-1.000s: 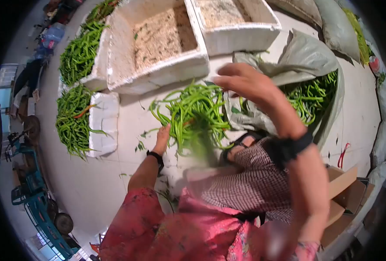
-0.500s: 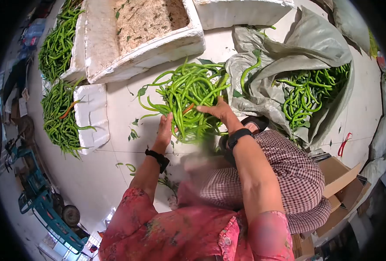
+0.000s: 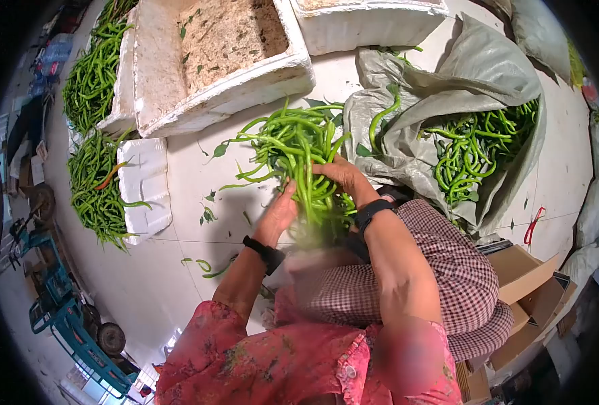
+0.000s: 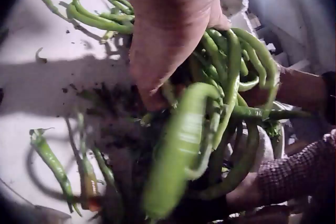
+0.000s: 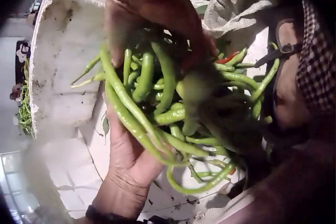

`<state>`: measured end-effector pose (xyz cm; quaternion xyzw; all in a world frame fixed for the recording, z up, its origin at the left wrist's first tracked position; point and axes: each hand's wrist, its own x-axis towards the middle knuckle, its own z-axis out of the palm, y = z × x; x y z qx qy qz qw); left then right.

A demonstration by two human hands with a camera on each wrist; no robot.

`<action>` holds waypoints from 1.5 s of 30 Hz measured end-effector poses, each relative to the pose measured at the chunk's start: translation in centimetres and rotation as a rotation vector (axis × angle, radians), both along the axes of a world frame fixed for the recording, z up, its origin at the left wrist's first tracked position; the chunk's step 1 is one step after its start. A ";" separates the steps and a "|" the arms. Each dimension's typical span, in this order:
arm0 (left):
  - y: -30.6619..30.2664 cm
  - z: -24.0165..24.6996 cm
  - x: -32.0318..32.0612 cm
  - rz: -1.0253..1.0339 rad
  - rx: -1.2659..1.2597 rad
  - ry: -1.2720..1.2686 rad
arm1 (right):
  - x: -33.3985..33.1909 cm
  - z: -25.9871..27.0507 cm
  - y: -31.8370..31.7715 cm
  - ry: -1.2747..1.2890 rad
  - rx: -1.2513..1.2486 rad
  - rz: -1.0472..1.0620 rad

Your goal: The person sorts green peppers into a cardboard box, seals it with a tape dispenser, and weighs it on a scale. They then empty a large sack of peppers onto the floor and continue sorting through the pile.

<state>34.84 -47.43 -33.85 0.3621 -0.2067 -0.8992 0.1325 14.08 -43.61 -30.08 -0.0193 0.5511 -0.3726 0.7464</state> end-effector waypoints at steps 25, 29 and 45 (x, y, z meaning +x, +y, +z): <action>-13.9 13.2 0.9 0.011 -1.072 -0.533 | -14.3 19.0 -0.7 0.825 -0.249 0.302; -14.6 2.5 -1.9 -0.453 -1.411 -0.775 | -15.8 13.2 3.8 0.636 -0.081 0.803; -9.3 -6.5 -4.2 -0.736 -1.710 -0.955 | -18.1 9.9 6.9 0.465 -0.140 0.510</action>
